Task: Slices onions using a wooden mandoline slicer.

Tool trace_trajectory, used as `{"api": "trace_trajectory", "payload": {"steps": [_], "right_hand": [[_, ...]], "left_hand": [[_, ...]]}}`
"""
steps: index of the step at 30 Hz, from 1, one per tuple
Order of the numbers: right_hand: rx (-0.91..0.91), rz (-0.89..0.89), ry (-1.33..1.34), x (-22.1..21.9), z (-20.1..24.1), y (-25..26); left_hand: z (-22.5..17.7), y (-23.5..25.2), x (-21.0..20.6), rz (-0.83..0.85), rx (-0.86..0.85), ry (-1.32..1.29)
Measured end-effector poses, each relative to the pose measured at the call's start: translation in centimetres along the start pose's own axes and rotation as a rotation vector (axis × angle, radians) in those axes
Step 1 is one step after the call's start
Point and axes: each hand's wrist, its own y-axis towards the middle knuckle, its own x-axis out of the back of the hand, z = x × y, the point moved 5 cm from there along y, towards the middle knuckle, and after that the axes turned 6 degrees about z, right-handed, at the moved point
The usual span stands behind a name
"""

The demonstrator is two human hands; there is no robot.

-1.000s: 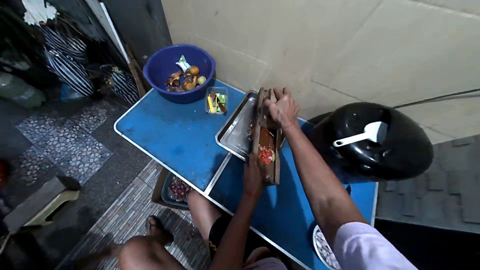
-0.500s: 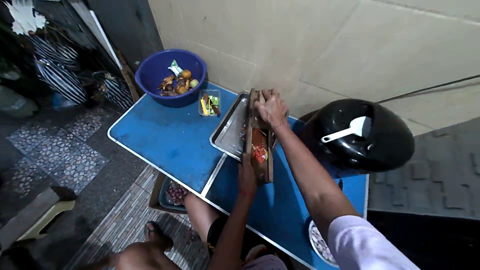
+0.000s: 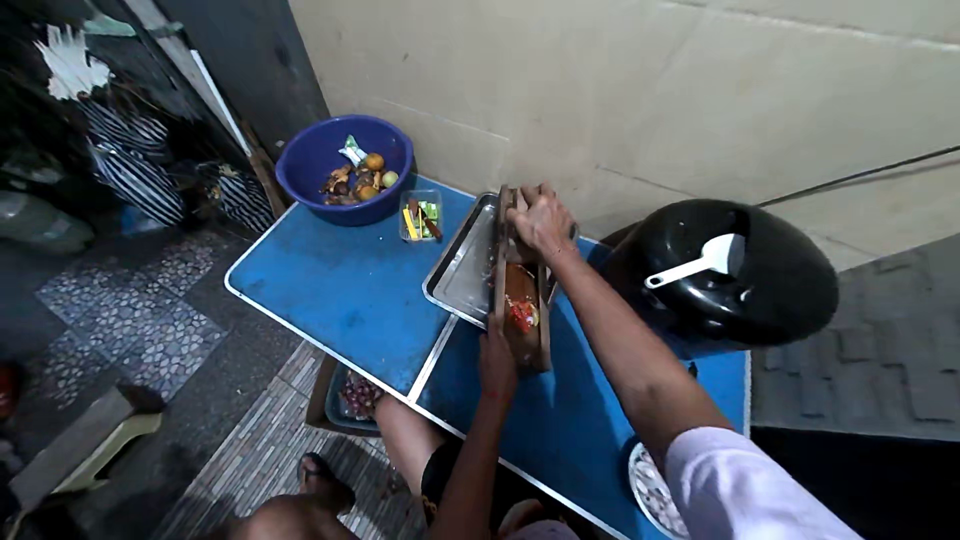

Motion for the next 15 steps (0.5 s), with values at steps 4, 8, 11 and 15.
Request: {"api": "trace_trajectory", "payload": {"steps": [4, 8, 11, 15], "right_hand": [[0.083, -0.008, -0.065, -0.3, -0.9, -4.4], [0.11, -0.036, -0.061, -1.1, -1.5, -8.9], [0.048, -0.002, -0.006, -0.6, -1.4, -5.2], [0.0, -0.012, 0.004, 0.3, -0.3, 1.0]], "left_hand": [[0.1, 0.2, -0.7, -0.017, -0.009, -0.006], [-0.2, -0.3, -0.5, -0.014, -0.025, -0.024], [-0.3, -0.4, -0.1, 0.02, -0.023, -0.029], [-0.6, -0.3, 0.4, 0.032, -0.013, -0.036]]}}
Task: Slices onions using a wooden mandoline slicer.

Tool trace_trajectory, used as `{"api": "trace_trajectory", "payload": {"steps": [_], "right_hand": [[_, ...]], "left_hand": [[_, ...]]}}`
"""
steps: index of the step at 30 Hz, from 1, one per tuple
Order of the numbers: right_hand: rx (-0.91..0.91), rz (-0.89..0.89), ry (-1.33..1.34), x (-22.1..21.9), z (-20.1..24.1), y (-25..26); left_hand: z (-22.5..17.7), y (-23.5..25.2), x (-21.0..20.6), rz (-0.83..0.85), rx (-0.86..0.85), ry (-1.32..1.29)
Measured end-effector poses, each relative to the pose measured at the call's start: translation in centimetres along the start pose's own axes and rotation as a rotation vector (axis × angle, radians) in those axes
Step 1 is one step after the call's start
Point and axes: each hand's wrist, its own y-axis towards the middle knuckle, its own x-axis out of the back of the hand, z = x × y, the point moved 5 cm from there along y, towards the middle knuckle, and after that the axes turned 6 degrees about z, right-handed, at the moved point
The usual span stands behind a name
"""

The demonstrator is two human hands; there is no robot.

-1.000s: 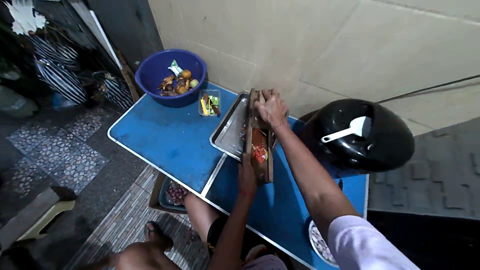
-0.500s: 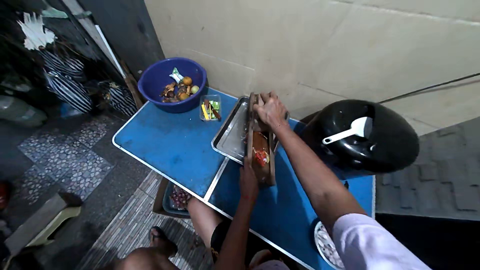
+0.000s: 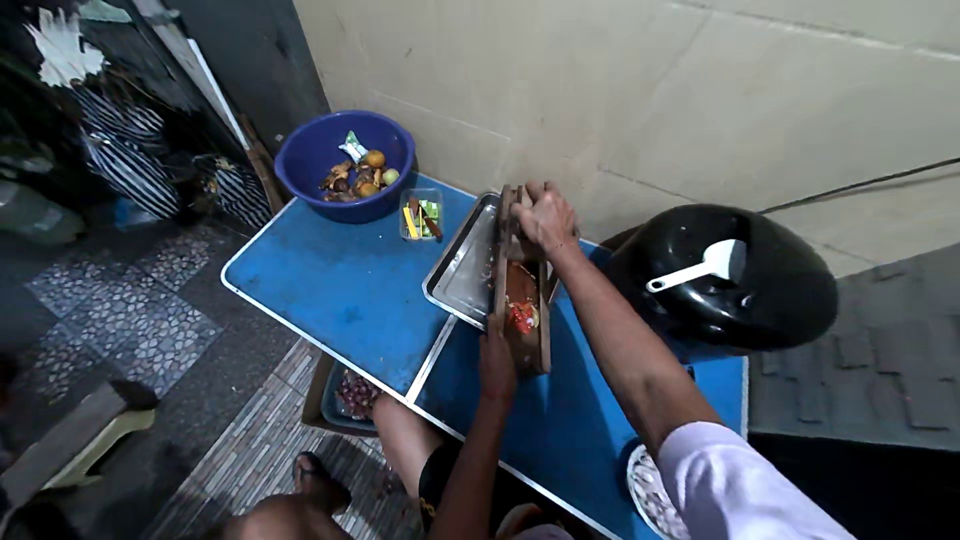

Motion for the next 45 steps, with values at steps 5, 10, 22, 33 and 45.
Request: {"api": "trace_trajectory", "payload": {"steps": [5, 10, 22, 33, 45], "right_hand": [[0.119, -0.025, -0.046, -0.5, -0.6, -6.1], [0.07, -0.031, -0.067, -1.2, -1.0, -8.2], [0.114, -0.028, -0.047, -1.3, -1.3, -9.4], [0.054, 0.003, -0.027, -0.3, -0.6, -3.2], [-0.005, -0.006, 0.033, -0.3, -0.6, -0.2]], "left_hand": [[0.6, 0.3, -1.0, -0.063, -0.026, 0.025], [0.2, 0.3, -0.5, -0.05, -0.025, 0.043], [0.9, 0.1, -1.2, -0.05, -0.004, 0.017], [0.6, 0.1, -1.1, -0.051, 0.003, 0.009], [0.0, 0.1, -0.2, 0.006, 0.036, -0.024]]}}
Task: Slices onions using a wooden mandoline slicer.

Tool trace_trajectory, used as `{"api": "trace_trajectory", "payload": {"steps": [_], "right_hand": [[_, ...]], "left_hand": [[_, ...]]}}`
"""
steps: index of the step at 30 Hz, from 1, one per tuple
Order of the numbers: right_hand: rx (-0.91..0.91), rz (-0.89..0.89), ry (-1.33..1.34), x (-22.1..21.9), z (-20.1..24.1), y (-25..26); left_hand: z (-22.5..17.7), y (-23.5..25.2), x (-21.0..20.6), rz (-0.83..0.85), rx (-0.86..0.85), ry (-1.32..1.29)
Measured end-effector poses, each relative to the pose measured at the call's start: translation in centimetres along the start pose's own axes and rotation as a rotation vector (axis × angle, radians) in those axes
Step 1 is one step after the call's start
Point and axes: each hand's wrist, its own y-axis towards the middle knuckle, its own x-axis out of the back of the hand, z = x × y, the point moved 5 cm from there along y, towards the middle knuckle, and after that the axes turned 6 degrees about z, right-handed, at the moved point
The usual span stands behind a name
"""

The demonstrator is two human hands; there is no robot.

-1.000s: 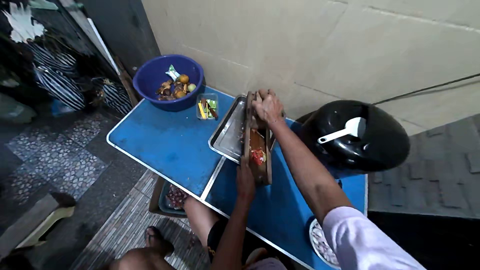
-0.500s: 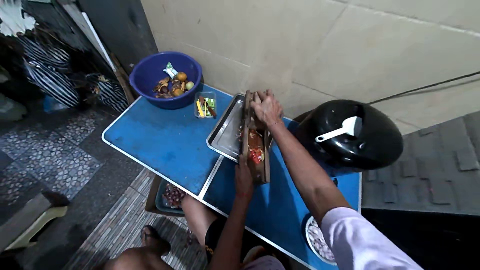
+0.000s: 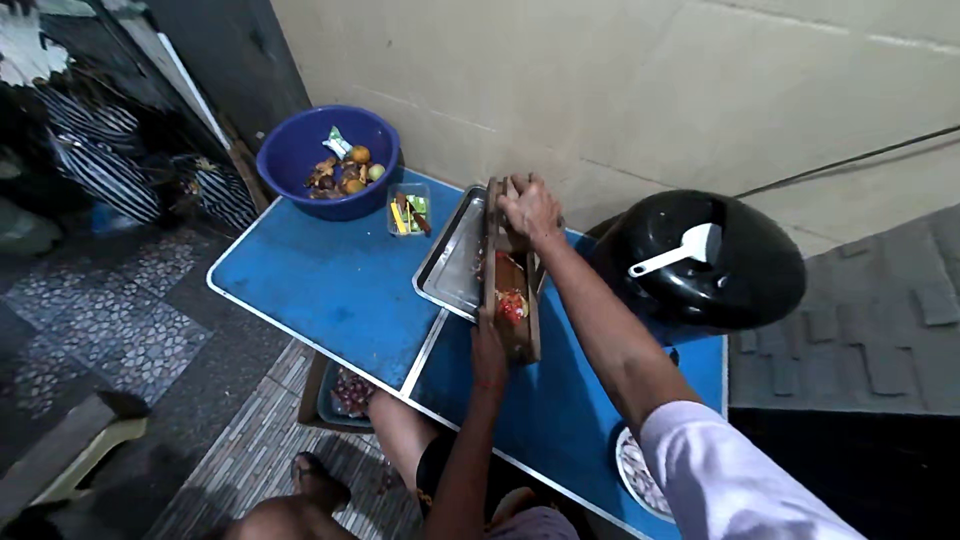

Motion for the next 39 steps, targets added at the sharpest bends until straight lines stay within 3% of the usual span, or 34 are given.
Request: {"api": "trace_trajectory", "payload": {"steps": [8, 15, 22, 28, 30, 35, 37, 39], "right_hand": [[0.03, 0.006, -0.077, -0.5, -1.3, -5.1], [0.011, 0.045, -0.058, -0.1, -0.9, -2.9], [0.052, 0.028, -0.052, -0.3, -1.2, -9.7], [-0.014, 0.007, -0.031, 0.4, -0.5, -2.7], [-0.005, 0.015, -0.033, 0.5, -0.1, -2.4], [0.054, 0.032, -0.094, -0.4, -0.9, -9.0], [0.061, -0.001, -0.108, -0.7, -1.2, -10.3], [0.034, 0.003, -0.064, -0.5, -1.0, -8.6]], "left_hand": [[1.1, -0.5, -0.9, -0.034, -0.035, 0.069], [0.3, 0.1, -0.8, -0.031, -0.021, 0.084], [0.5, -0.2, -0.8, -0.013, -0.038, 0.043], [0.2, -0.2, -0.5, -0.001, -0.056, 0.005], [0.4, 0.1, -0.6, -0.017, -0.046, -0.034], [0.6, 0.0, -1.0, -0.084, -0.095, 0.032], [-4.5, -4.3, 2.9, -0.106, -0.125, 0.005], [-17.6, -13.1, 13.5, 0.228, 0.192, 0.032]]}}
